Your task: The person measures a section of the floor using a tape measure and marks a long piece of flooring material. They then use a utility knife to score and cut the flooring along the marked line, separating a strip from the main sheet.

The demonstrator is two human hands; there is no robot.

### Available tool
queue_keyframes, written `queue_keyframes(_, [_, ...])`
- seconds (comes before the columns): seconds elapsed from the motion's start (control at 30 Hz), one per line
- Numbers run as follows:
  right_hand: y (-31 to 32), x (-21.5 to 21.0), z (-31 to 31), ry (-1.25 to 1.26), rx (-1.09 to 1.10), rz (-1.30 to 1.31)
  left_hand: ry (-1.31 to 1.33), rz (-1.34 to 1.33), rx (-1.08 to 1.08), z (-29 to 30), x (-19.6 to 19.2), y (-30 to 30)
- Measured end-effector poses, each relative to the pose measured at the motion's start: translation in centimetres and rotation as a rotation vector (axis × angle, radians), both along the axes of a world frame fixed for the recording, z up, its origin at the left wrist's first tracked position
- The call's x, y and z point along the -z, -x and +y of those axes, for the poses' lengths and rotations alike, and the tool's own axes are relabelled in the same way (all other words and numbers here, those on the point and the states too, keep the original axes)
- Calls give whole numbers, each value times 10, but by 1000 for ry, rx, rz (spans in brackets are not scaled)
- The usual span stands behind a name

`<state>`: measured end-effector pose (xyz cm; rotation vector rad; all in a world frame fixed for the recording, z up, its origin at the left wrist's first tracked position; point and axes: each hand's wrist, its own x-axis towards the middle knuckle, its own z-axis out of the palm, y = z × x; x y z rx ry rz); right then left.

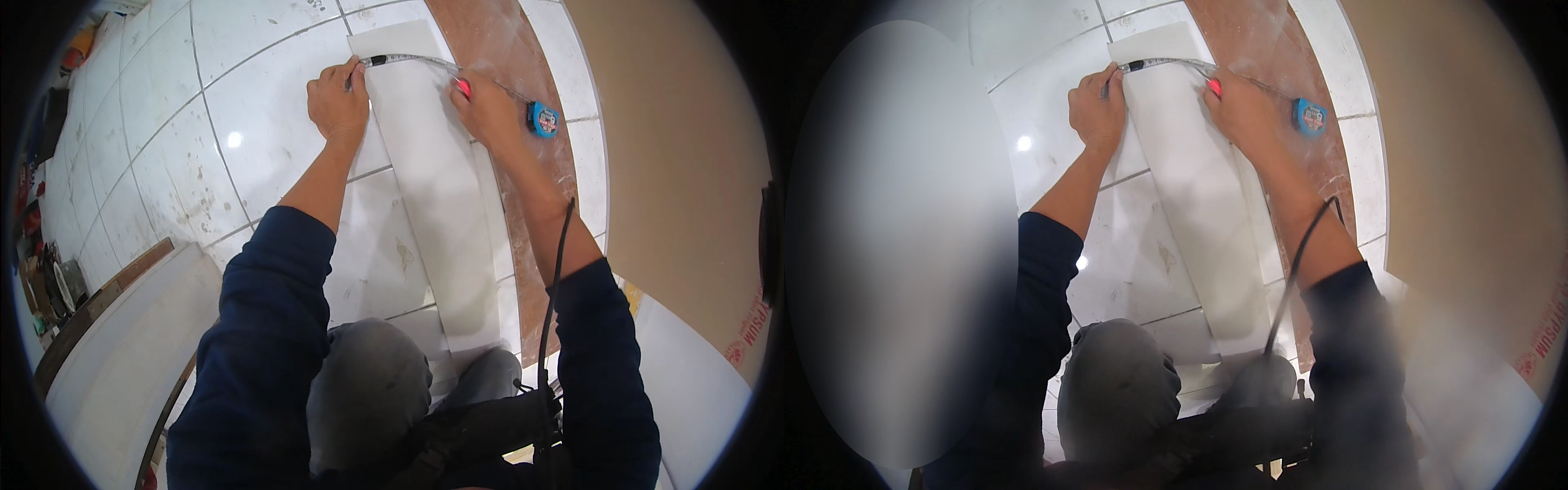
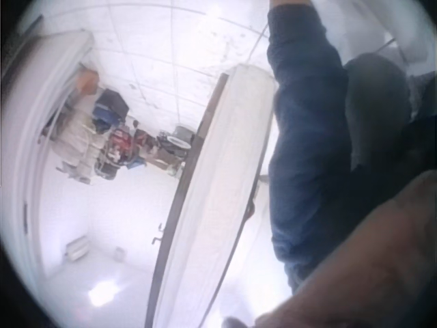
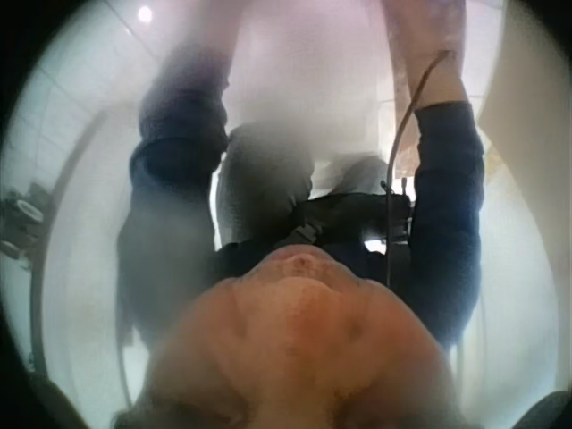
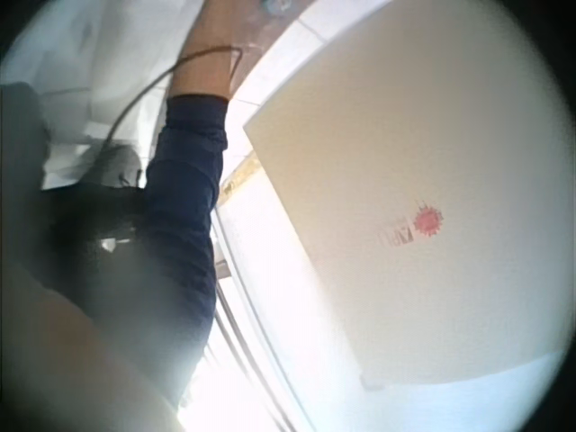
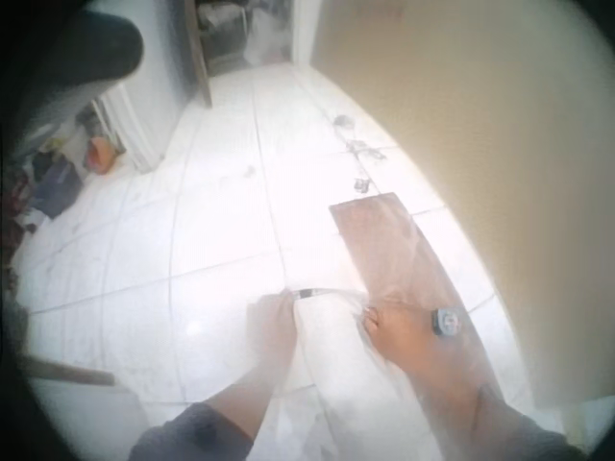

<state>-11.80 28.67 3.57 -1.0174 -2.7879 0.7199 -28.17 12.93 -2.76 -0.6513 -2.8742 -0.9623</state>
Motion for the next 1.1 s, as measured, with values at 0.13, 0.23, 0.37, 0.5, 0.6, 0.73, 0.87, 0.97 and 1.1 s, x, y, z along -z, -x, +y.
queue_keyframes(0.13, [31,28,28,-104,33,-36,-3,-1,4,0,2,-1])
queue_keyframes(0.23, [48,20,33,-54,126,25,-15,-9,1,3,1,0])
queue_keyframes(0.37, [43,23,12,20,158,25,4,-3,-13,-1,4,-1])
queue_keyframes(0.5, [29,19,-5,3,67,-57,18,-4,-18,-2,2,0])
queue_keyframes(0.6, [31,22,-1,-144,59,75,-4,3,-11,-1,3,-1])
queue_keyframes(0.73, [40,34,24,-89,70,143,-5,18,7,4,6,-1])
queue_keyframes(0.87, [43,28,5,-5,95,46,-12,4,-5,0,7,0])
queue_keyframes(0.97, [40,25,-10,24,105,-53,-18,5,-3,-1,7,1])
queue_keyframes(1.1, [43,29,-14,48,104,-110,-5,18,-6,0,7,1])
